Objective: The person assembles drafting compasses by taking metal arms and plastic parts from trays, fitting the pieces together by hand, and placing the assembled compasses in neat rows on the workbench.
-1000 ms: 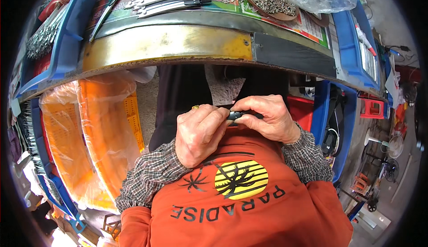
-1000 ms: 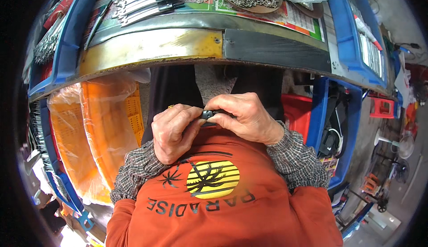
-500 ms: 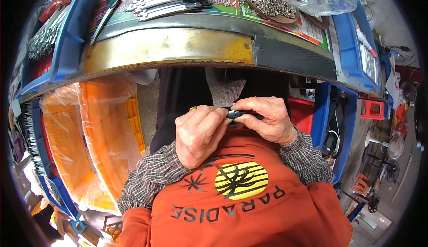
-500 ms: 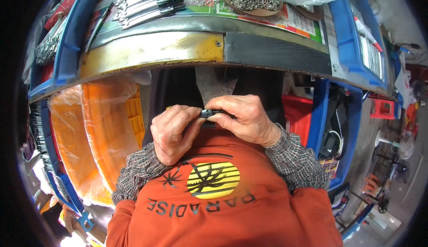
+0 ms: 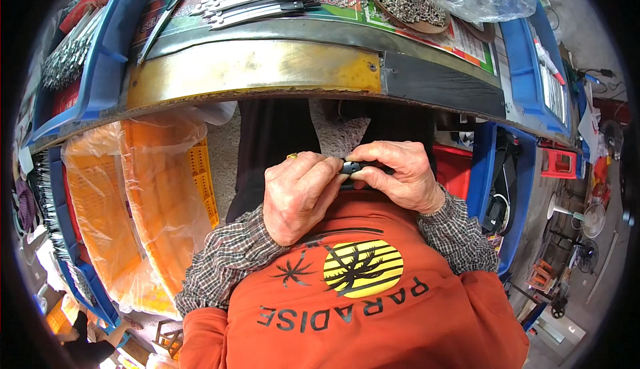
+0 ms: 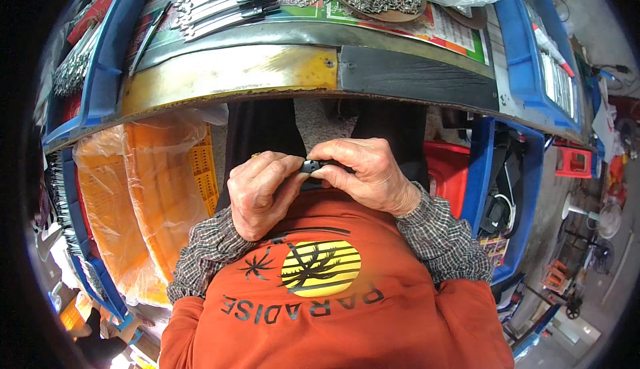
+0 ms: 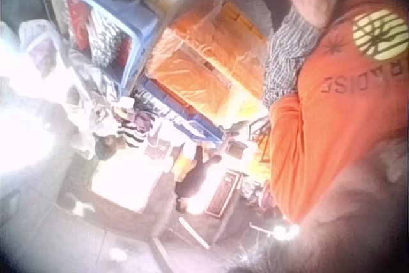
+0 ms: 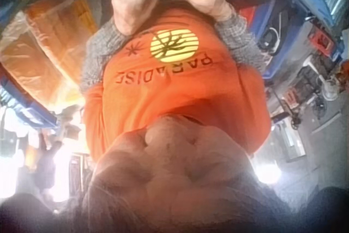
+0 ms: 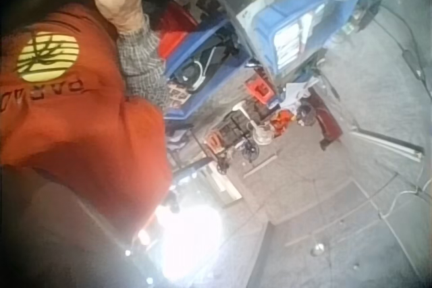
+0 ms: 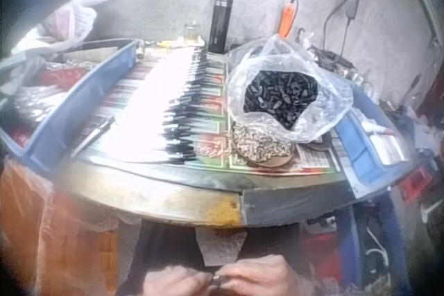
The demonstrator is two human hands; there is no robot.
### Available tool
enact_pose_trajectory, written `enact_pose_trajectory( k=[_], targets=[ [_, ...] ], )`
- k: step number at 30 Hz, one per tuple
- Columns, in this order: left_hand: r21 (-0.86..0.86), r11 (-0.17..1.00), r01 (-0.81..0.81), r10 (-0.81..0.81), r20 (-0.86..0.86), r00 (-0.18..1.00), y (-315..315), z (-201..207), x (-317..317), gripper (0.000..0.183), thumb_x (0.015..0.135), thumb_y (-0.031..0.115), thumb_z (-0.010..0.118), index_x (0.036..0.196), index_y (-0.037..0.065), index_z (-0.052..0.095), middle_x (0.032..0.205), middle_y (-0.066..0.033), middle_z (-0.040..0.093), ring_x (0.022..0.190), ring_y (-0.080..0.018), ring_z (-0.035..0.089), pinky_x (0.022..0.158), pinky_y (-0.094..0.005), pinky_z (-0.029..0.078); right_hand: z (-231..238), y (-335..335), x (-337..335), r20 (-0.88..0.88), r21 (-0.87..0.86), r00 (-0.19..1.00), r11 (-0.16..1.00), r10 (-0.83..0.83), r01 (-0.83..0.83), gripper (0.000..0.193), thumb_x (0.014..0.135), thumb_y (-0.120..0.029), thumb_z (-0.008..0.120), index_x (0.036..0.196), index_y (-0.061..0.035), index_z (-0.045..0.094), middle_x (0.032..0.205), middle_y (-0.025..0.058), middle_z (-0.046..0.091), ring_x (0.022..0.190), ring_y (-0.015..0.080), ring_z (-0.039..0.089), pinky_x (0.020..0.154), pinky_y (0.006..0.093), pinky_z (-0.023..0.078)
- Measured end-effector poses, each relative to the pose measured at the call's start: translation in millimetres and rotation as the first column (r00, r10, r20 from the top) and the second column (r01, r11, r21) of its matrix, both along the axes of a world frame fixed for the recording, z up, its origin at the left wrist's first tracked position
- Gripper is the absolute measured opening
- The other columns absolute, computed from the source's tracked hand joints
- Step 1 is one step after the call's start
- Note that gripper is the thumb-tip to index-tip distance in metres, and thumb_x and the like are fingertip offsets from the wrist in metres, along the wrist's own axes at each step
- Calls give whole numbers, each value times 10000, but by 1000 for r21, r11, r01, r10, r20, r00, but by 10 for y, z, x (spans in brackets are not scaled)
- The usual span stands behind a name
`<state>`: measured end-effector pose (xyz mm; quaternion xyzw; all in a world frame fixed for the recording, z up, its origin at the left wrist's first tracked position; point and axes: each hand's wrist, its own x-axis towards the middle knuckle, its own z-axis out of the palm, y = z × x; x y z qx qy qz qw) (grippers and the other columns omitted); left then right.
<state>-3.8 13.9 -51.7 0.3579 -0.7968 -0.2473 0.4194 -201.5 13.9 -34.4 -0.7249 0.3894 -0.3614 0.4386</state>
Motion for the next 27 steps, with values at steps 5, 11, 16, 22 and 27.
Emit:
enact_pose_trajectory(
  k=[5,11,16,22,27],
  targets=[
    [-39,999,-17,17,9,1000,-47,32,5,224,672,-5,725,861,29,609,704,-74,560,592,-239,580,507,-332,460,16,-44,-23,4,-9,1000,1000,-6,6,161,820,21,634,981,18,631,822,88,657,643,133,642,556,243,504],
    [-70,997,-14,17,41,999,-133,166,1,252,658,6,727,883,41,620,747,-83,604,614,-244,599,528,-337,463,257,-145,-48,-113,-137,993,990,-26,11,236,783,-28,690,1006,16,628,783,103,626,647,194,616,582,299,495],
    [-114,993,-25,30,39,999,-282,306,33,250,660,-5,726,882,39,620,756,-87,611,620,-250,604,539,-336,470,609,-359,-169,-151,-293,967,943,-207,156,222,766,-12,705,974,20,637,765,111,610,641,208,605,561,297,477],
    [-102,991,-85,89,28,996,-382,409,54,197,701,-23,719,868,31,630,723,-93,610,604,-245,596,536,-327,469,579,-696,-350,-267,-560,801,763,-536,324,153,787,-17,673,935,12,649,808,90,614,679,171,563,604,280,455],
    [-83,992,-100,106,76,991,-428,413,101,238,682,-17,719,887,30,607,746,-93,594,639,-258,601,565,-347,478,532,-902,-412,-325,-695,726,674,-606,252,191,747,-17,685,936,-5,654,849,95,608,768,234,551,670,335,455]
  ],
)
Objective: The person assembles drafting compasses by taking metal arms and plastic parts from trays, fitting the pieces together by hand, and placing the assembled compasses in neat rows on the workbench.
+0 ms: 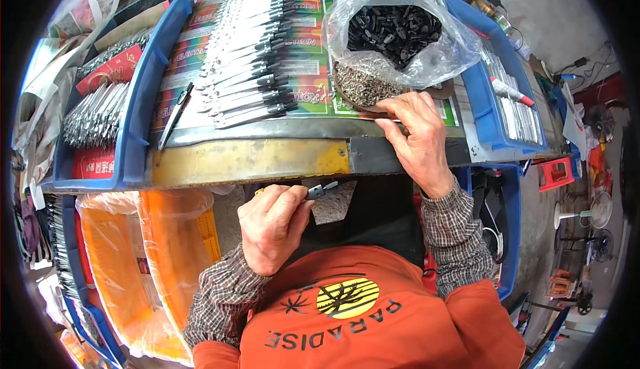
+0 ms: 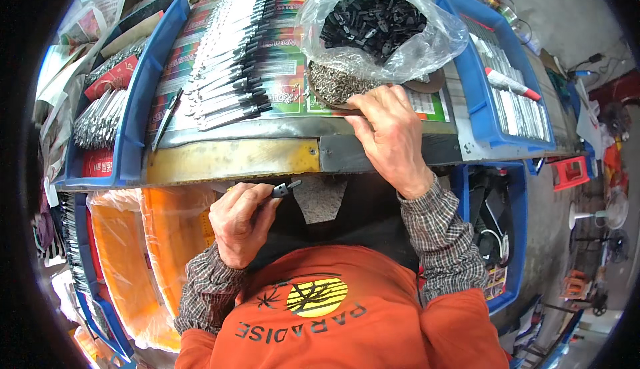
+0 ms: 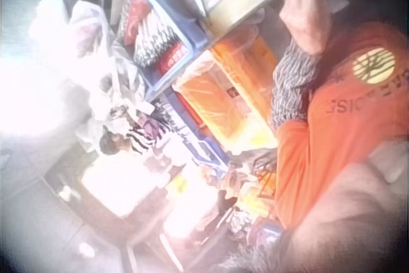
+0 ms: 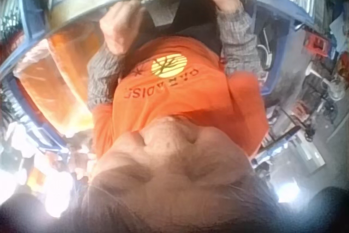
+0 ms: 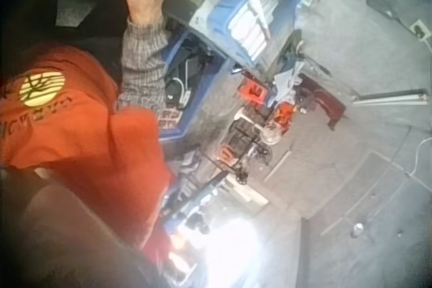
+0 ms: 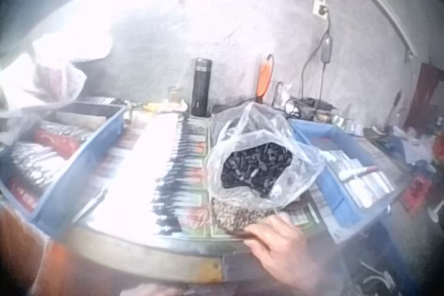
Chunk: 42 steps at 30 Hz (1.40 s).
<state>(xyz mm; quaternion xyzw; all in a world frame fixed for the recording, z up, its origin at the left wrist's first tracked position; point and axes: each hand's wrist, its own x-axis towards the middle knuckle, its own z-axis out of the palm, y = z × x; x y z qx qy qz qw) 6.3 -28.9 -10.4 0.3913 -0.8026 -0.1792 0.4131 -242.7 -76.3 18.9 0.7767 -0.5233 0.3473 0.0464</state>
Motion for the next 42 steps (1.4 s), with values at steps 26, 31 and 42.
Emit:
enact_pose_trajectory(
  k=[26,31,42],
  targets=[
    [26,1000,-15,16,-18,1000,28,21,-17,179,717,-12,717,866,30,626,693,-91,589,570,-241,563,521,-327,446,17,-199,-88,109,166,993,984,42,-60,71,726,-62,639,752,-21,587,759,100,560,800,281,514,729,377,410],
    [66,998,6,-7,17,1000,69,32,6,225,702,1,713,894,28,601,733,-84,569,626,-263,575,558,-356,463,81,67,40,180,202,980,972,82,-118,94,748,-63,657,792,-14,589,795,90,583,786,272,534,729,366,418],
    [-67,996,65,-60,76,995,170,29,-93,245,670,10,712,886,33,599,715,-79,557,617,-245,582,517,-345,469,39,573,433,288,189,889,889,356,-418,149,712,-10,678,807,-20,563,799,99,560,757,289,537,675,376,448]
  ],
)
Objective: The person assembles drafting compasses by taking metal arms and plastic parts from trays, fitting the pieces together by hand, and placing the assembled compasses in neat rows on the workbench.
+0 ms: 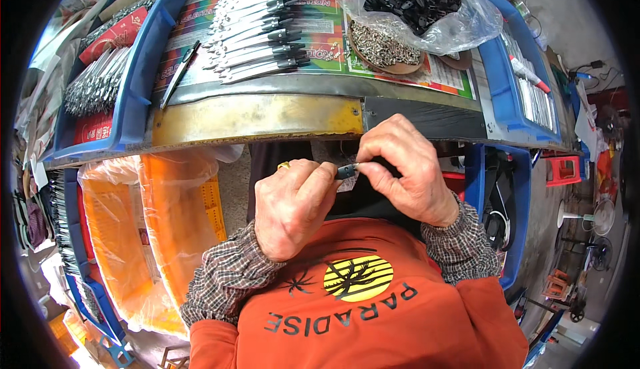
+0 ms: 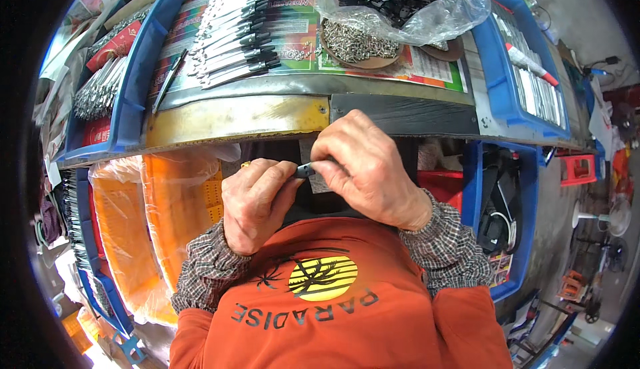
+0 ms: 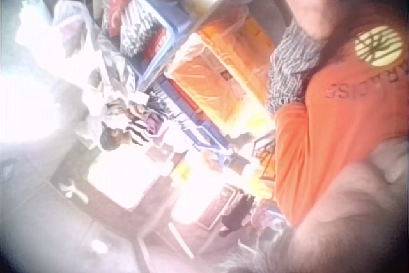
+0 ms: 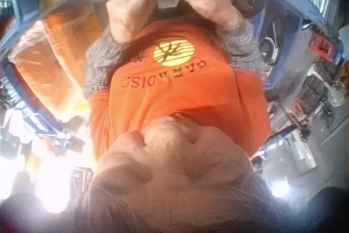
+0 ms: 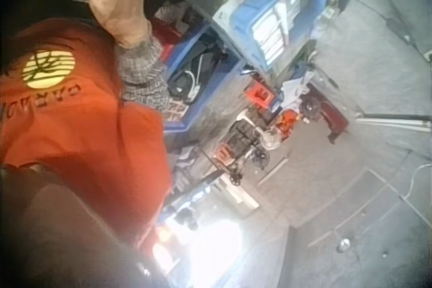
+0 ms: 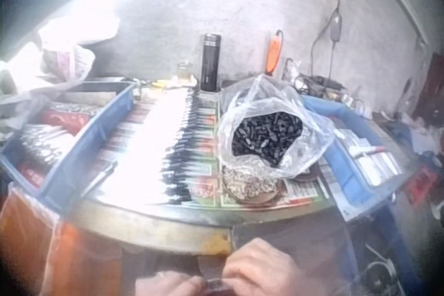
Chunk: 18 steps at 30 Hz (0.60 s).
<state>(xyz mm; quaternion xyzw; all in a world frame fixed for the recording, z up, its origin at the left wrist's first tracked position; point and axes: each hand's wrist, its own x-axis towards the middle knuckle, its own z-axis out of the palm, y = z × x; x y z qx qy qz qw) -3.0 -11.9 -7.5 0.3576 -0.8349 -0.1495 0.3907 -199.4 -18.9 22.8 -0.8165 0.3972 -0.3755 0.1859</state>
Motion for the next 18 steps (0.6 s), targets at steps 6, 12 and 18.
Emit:
enact_pose_trajectory(
  k=[6,12,18],
  targets=[
    [-18,1000,24,-24,3,1000,75,-20,-52,245,670,16,711,887,28,597,701,-70,539,590,-235,580,484,-332,467,-68,55,71,4,-9,999,999,47,-47,181,701,12,693,846,-18,588,822,87,588,780,261,561,702,357,458],
    [21,1000,4,-4,-19,1000,103,-22,-39,244,667,13,717,875,33,592,692,-68,539,597,-234,578,497,-335,470,-69,95,3,89,153,995,987,34,-48,132,738,-14,682,831,-6,589,824,85,606,782,242,563,718,343,453],
    [28,1000,2,-2,2,1000,114,-38,-31,247,664,16,718,872,39,587,668,-61,514,582,-231,565,485,-330,460,-102,123,4,61,147,998,989,20,-29,124,738,-2,675,828,-4,589,823,86,608,776,239,561,722,343,454]
  ],
)
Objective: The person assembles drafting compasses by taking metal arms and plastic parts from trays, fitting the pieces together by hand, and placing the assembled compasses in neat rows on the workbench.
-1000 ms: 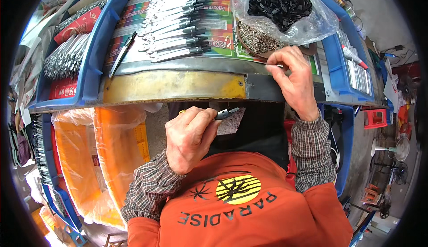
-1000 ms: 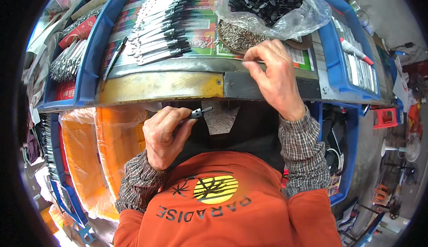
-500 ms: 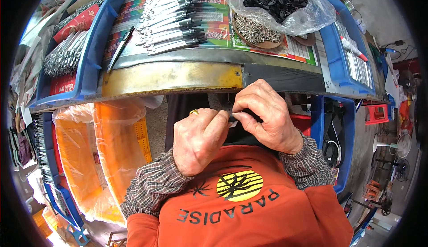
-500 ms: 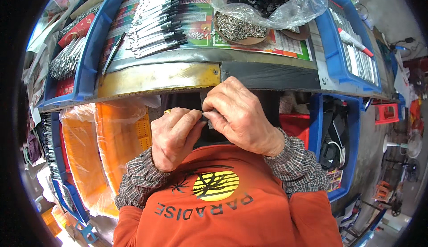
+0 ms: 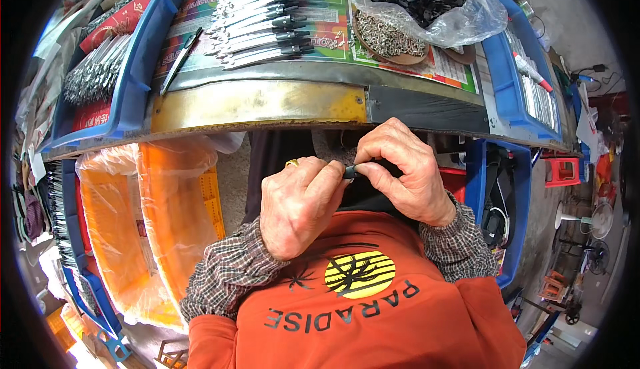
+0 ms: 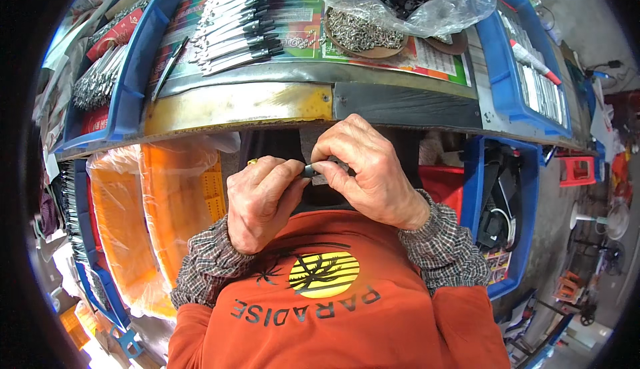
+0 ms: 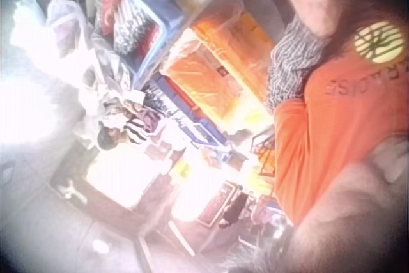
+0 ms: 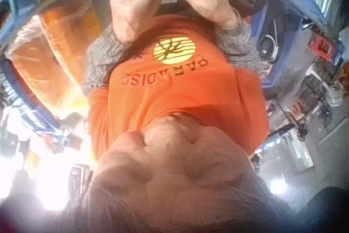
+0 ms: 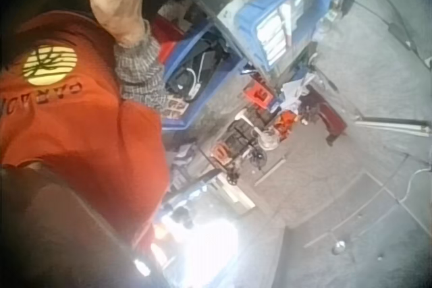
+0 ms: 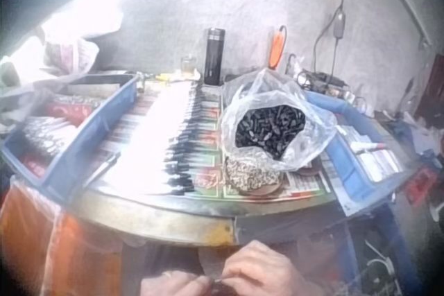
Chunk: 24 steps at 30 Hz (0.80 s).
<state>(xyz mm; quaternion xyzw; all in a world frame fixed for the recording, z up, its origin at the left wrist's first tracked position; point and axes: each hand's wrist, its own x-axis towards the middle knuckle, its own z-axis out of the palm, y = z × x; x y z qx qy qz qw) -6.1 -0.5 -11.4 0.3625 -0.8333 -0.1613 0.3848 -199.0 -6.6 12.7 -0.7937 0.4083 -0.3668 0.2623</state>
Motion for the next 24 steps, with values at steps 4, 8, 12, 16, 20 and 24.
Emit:
enact_pose_trajectory(
  k=[4,8,12,16,20,24],
  targets=[
    [-10,1000,-15,15,18,1000,1,-5,-12,238,667,21,712,865,40,583,670,-61,504,571,-228,557,479,-331,456,-19,4,25,-24,-67,1000,998,-13,11,159,700,11,668,825,-15,573,805,92,571,766,278,538,679,369,446],
    [-56,998,-14,15,18,1000,-13,-20,-17,231,678,33,699,874,38,577,683,-65,504,568,-225,555,474,-327,454,-29,12,61,-123,-256,991,967,-44,11,197,656,10,671,830,0,579,836,115,561,784,293,550,677,369,466],
    [-56,998,-14,18,75,997,-7,-39,-10,236,684,42,693,889,36,576,685,-65,503,567,-223,555,476,-320,455,-21,58,121,-178,-351,979,936,-104,36,278,592,52,694,849,14,594,835,118,581,774,292,567,676,376,477],
    [16,1000,-24,22,100,995,31,-11,18,281,647,-18,723,898,24,605,771,-89,606,652,-251,603,550,-339,489,-68,78,116,-217,-398,970,917,-107,13,310,574,49,693,873,33,610,854,127,590,769,299,580,665,374,500],
    [-1,1000,-19,19,100,995,22,-28,16,287,640,-17,727,899,23,610,765,-85,605,642,-246,598,543,-336,486,-122,98,97,-246,-457,963,889,-108,-17,258,632,-80,647,859,38,616,873,123,590,791,268,591,646,350,493],
    [-80,997,-12,18,74,997,-23,-82,5,264,659,6,699,902,24,597,725,-72,554,594,-226,567,503,-325,465,-147,103,83,-217,-445,972,895,-90,-17,275,632,-86,647,879,35,627,880,124,599,792,263,601,637,351,497]
  ],
)
